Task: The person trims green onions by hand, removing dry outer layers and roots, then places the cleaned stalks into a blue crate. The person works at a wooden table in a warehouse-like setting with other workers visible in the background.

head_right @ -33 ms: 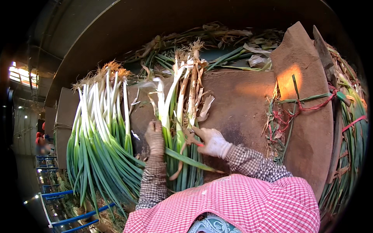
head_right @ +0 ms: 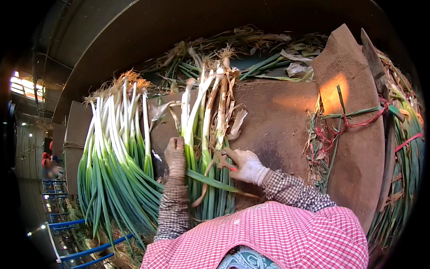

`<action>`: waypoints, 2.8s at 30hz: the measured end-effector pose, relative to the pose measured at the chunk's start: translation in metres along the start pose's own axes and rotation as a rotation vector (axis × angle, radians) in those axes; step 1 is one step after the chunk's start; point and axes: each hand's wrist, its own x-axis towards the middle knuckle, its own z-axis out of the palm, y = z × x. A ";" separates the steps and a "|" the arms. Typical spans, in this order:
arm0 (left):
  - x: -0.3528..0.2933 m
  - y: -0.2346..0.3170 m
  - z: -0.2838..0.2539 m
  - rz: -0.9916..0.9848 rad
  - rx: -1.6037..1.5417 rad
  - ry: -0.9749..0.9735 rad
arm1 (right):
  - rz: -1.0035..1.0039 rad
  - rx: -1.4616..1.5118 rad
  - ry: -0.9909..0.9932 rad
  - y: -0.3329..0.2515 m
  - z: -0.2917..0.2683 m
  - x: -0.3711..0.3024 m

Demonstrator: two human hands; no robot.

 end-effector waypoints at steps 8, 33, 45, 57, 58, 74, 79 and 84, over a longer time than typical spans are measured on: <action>0.032 0.021 -0.031 -0.013 -0.069 -0.509 | -0.017 -0.024 0.132 0.023 0.010 -0.038; -0.011 0.064 0.003 -0.298 -0.534 -0.371 | 0.072 0.054 0.026 0.017 0.025 -0.070; -0.049 -0.052 0.045 -0.081 0.066 -0.169 | -0.009 -0.182 0.079 0.007 0.045 0.016; -0.046 -0.059 0.049 -0.209 -0.206 -0.488 | 0.178 0.164 0.135 0.031 -0.024 0.067; -0.045 -0.070 0.057 -0.263 -0.298 -0.498 | 0.193 0.163 0.046 0.024 -0.011 0.042; -0.062 -0.034 0.052 -0.156 0.027 -0.379 | 0.050 0.035 0.113 0.003 0.010 -0.025; -0.075 -0.028 0.031 -0.166 -0.292 -0.465 | 0.211 -0.068 0.178 0.047 -0.039 0.130; -0.072 -0.008 0.016 -0.410 -0.692 -0.646 | 0.458 -0.212 0.046 0.070 -0.093 0.210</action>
